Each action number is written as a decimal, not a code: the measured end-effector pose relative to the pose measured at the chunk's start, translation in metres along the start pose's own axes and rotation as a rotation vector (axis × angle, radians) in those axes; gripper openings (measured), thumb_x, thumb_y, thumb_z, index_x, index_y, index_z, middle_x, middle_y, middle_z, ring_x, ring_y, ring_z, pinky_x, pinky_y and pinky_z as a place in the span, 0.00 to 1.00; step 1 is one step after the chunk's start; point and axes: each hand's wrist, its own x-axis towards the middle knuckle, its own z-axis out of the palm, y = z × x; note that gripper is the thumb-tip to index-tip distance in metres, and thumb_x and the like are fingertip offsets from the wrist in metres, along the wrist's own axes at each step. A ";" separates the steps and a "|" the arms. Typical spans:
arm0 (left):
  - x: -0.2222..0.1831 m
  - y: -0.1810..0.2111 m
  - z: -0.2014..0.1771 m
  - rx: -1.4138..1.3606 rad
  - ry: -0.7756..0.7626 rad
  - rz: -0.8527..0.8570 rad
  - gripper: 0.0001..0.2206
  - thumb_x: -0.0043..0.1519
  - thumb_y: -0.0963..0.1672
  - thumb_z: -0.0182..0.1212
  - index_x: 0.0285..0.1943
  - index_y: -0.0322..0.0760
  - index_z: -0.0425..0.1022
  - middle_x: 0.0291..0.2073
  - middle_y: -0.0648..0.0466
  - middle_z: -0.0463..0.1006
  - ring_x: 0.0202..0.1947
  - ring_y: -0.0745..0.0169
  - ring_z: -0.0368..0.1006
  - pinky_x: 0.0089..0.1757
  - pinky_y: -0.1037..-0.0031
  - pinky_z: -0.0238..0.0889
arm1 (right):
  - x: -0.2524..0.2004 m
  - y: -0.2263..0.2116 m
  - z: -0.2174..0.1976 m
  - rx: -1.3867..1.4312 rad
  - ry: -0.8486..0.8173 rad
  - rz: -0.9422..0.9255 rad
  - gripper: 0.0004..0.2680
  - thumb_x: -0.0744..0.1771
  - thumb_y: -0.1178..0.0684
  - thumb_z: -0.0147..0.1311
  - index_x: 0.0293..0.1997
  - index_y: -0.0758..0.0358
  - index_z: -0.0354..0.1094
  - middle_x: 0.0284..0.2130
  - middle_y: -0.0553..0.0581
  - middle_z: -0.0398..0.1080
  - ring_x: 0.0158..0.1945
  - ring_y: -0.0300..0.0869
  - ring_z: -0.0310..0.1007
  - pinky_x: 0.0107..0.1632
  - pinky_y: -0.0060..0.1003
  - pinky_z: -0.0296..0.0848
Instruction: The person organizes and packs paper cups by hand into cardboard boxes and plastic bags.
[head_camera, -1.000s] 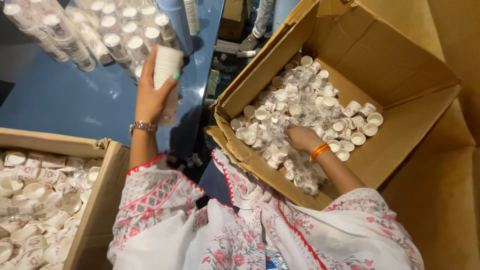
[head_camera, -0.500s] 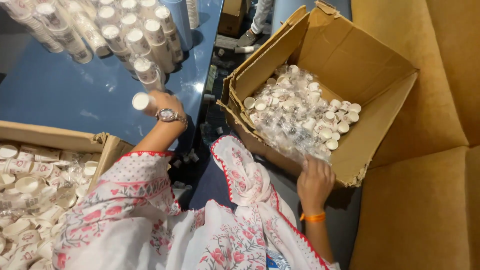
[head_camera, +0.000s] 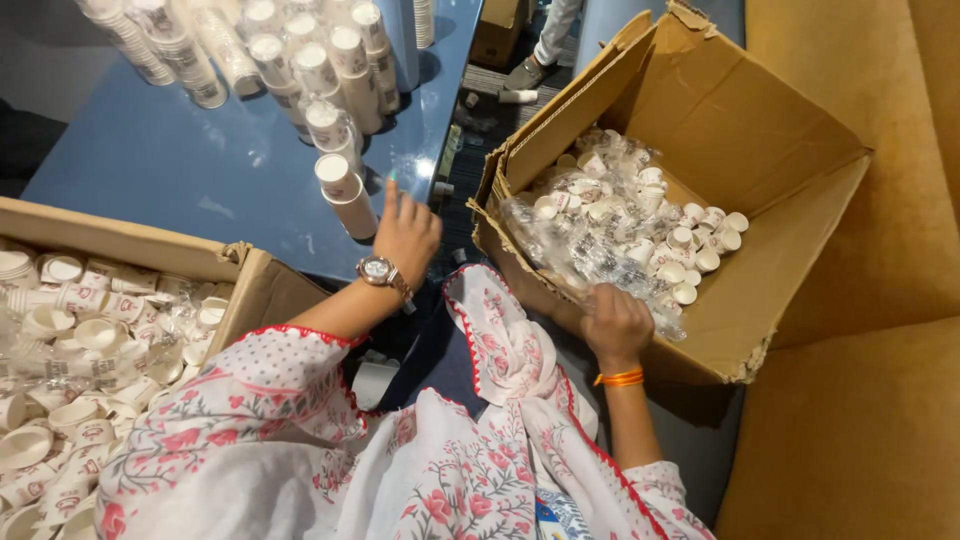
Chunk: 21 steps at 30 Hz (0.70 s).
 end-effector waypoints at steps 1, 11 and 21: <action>-0.007 -0.004 -0.028 0.003 -0.002 -0.001 0.11 0.66 0.45 0.55 0.49 0.38 0.81 0.47 0.45 0.80 0.60 0.40 0.70 0.67 0.35 0.35 | 0.000 0.005 0.000 0.003 0.001 0.000 0.05 0.68 0.54 0.54 0.33 0.58 0.66 0.26 0.55 0.72 0.29 0.50 0.72 0.33 0.44 0.67; -0.065 -0.080 -0.112 -1.036 0.163 0.122 0.33 0.54 0.50 0.69 0.69 0.36 0.65 0.60 0.45 0.69 0.56 0.45 0.69 0.57 0.55 0.60 | 0.078 -0.075 -0.021 0.835 -0.096 0.058 0.03 0.67 0.60 0.51 0.36 0.69 0.68 0.31 0.63 0.69 0.35 0.55 0.70 0.39 0.43 0.68; -0.086 -0.178 -0.091 -1.955 0.159 -0.327 0.21 0.68 0.42 0.68 0.68 0.30 0.70 0.59 0.41 0.77 0.51 0.61 0.81 0.46 0.73 0.77 | 0.156 -0.192 0.002 1.255 -0.581 -0.048 0.07 0.69 0.55 0.54 0.37 0.70 0.72 0.26 0.55 0.72 0.29 0.38 0.72 0.34 0.32 0.69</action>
